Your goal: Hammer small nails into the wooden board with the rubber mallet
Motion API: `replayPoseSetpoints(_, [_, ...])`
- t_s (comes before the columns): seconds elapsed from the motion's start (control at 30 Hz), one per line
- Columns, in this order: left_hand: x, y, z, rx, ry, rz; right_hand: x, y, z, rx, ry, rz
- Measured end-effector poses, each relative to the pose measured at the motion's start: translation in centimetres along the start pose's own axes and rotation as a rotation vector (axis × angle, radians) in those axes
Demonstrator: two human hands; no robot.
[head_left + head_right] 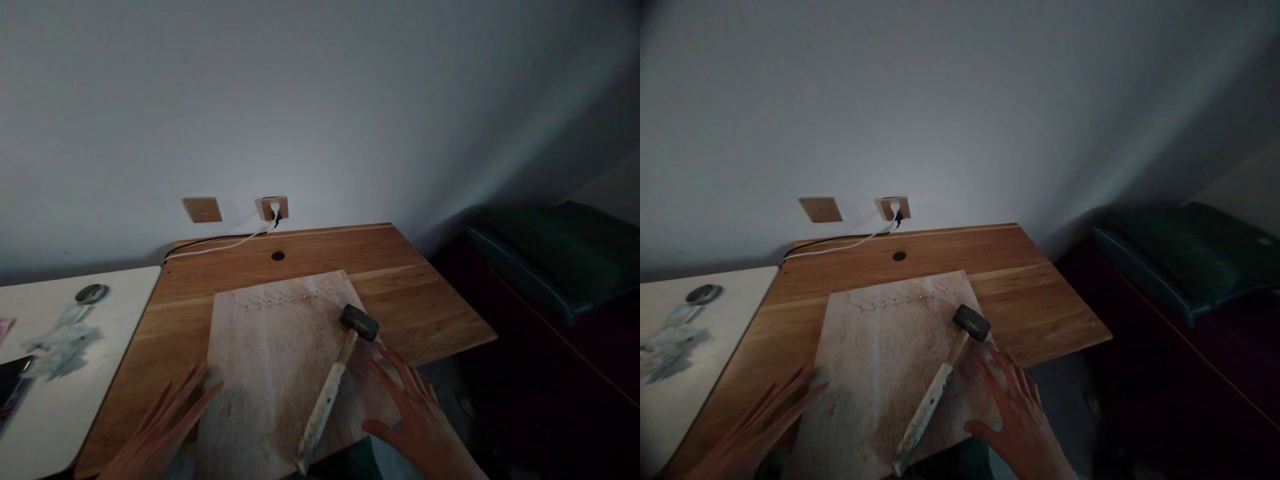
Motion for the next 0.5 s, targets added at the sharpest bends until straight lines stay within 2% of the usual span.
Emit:
replayPoseSetpoints(0.1, [-0.9,-0.4,-1.6,0.002,-0.027,0.027,-0.1,-0.2,-0.1,-0.014,-0.039,0.132])
replayPoseSetpoints(0.2, [-1.1,-0.3,-2.6,0.042,-0.1,0.05,0.2,-0.6,0.0,-0.003,-0.055,0.194])
replayPoseSetpoints(0.37, [-1.4,0.7,-0.6,-0.052,-0.094,0.171,0.5,-0.9,-0.2,0.021,-0.078,0.178])
replayPoseSetpoints(0.5, [-1.6,0.9,0.5,-0.098,-0.073,0.195,0.5,-1.0,-0.5,0.041,-0.08,0.198])
Point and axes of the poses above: each hand's wrist, its own x-axis towards the middle knuckle, its own y-axis out of the palm, z = x × y, the point moved 2 cm from there along x, towards the middle knuckle, and after that the axes turned 3 degrees about -z, right-handed, at the moved point
